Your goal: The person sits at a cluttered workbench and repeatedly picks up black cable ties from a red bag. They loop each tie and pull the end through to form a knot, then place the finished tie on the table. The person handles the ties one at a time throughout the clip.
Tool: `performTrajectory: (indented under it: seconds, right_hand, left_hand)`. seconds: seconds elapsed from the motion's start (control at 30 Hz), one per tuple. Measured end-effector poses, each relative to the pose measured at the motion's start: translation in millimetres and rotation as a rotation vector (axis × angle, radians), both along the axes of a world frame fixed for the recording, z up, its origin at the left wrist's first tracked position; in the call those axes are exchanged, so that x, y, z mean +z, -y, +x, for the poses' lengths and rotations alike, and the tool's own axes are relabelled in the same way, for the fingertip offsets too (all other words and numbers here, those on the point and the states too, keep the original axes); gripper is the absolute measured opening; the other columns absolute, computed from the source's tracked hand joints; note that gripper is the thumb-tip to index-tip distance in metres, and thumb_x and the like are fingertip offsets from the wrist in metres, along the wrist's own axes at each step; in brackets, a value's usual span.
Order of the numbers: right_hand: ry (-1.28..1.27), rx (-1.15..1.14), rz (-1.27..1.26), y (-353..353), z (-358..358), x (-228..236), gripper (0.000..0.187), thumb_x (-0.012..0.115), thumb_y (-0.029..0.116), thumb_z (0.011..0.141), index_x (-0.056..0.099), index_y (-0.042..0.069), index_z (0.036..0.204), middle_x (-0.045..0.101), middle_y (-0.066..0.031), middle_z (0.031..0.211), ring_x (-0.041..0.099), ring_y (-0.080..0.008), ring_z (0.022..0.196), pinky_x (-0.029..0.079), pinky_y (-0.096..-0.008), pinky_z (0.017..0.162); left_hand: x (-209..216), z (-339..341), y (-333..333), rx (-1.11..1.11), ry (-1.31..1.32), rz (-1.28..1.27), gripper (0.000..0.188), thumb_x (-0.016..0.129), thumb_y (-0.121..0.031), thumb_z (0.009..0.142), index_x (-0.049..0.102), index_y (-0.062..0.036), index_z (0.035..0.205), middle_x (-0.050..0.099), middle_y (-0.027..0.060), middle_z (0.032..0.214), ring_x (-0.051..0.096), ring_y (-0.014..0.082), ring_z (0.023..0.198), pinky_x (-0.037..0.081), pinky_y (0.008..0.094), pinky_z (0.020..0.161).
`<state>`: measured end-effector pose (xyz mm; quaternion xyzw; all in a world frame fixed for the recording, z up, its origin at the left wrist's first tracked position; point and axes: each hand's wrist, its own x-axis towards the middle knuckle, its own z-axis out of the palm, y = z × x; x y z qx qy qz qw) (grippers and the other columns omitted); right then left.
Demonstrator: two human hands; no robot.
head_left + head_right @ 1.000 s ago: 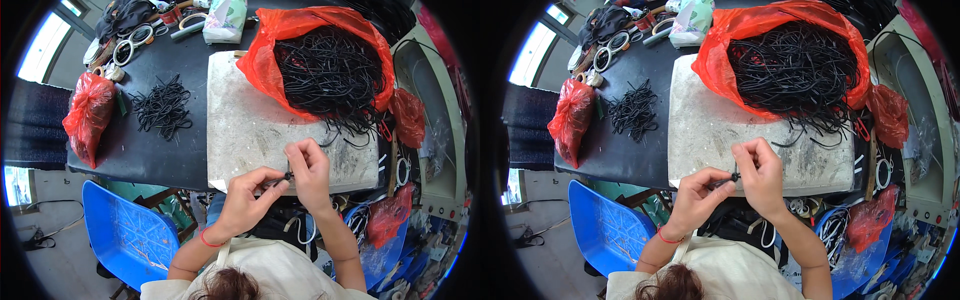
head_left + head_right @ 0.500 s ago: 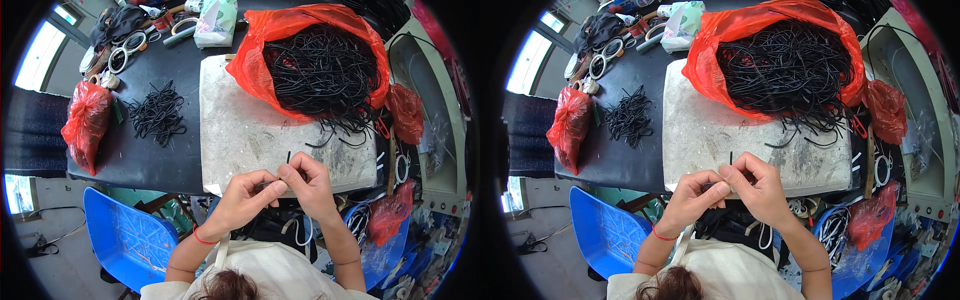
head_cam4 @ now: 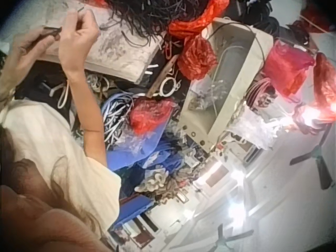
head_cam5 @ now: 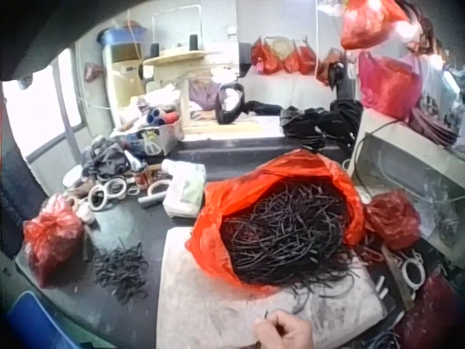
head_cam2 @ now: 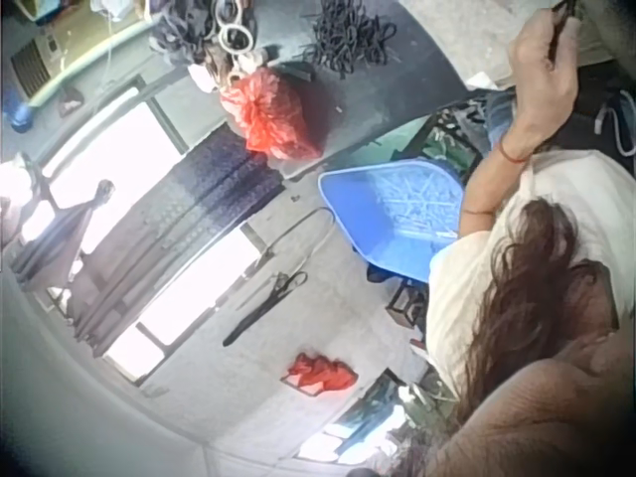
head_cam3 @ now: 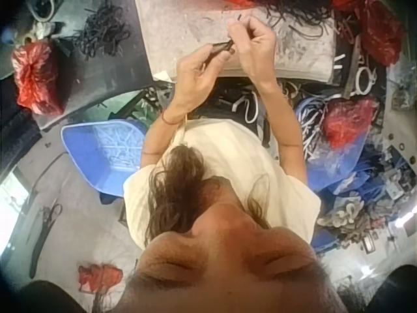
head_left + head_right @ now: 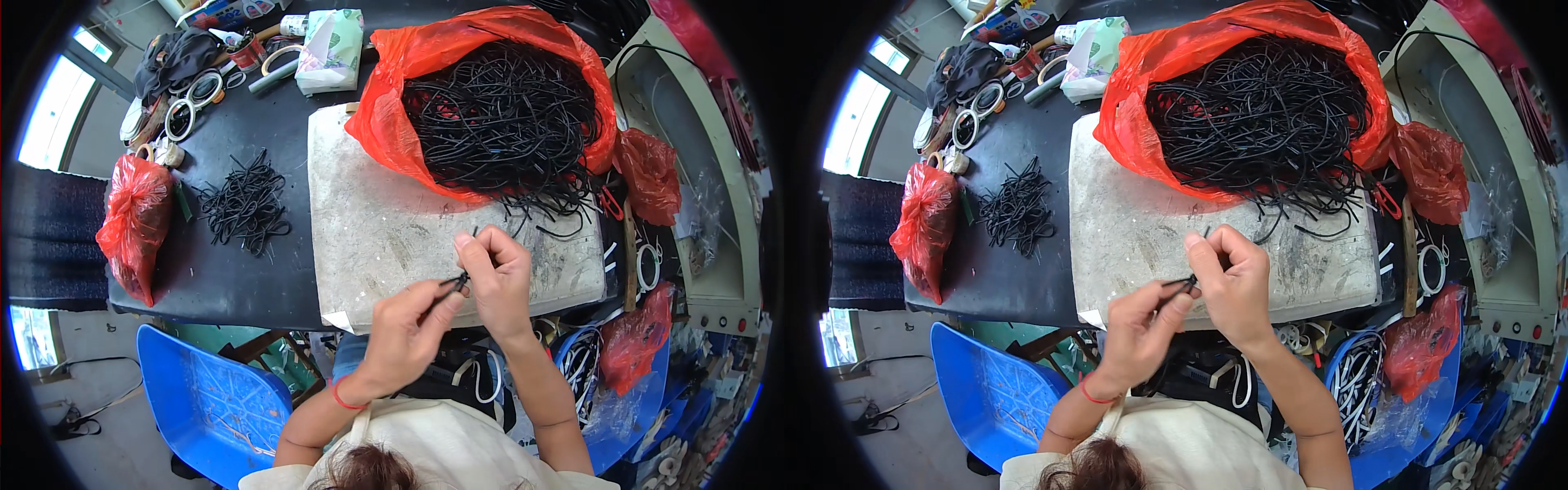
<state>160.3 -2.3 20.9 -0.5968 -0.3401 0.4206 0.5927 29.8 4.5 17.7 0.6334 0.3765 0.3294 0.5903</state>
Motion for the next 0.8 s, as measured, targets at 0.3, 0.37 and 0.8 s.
performTrajectory:
  seconds: [0.3, 0.37, 0.8]
  right_hand:
    - [-0.129, 0.322, -0.132, 24, 15, 19, 0.014, 0.061, 0.008, 0.083, 0.058, -0.002, 0.092, 0.059, -0.0022, 0.082, 0.053, -0.0060, 0.074, 0.043, -0.0204, 0.067]
    - [-0.140, 0.322, -0.115, 24, 11, 17, 0.012, 0.060, 0.005, 0.083, 0.058, -0.002, 0.092, 0.059, -0.0021, 0.081, 0.053, -0.0066, 0.074, 0.043, -0.0206, 0.067]
    - [-0.011, 0.381, -0.071, 35, 3, 8, 0.020, 0.052, 0.004, 0.087, 0.055, -0.006, 0.104, 0.056, -0.0057, 0.093, 0.051, -0.0080, 0.084, 0.040, -0.0203, 0.073]
  left_hand:
    - [-3, -13, -11, -0.013, 0.195, -0.317, 0.020, 0.055, -0.016, 0.088, 0.060, 0.0016, 0.096, 0.057, 0.0000, 0.074, 0.051, 0.0048, 0.065, 0.043, 0.0184, 0.058]
    - [-1, -11, -10, 0.031, 0.236, -0.316, 0.020, 0.056, -0.017, 0.088, 0.060, 0.0015, 0.093, 0.058, 0.0005, 0.074, 0.052, 0.0047, 0.065, 0.044, 0.0183, 0.059]
    - [-5, -12, -12, 0.159, 0.237, -0.495, 0.019, 0.059, -0.020, 0.086, 0.060, -0.0003, 0.084, 0.057, 0.0010, 0.067, 0.051, 0.0056, 0.059, 0.042, 0.0195, 0.054]
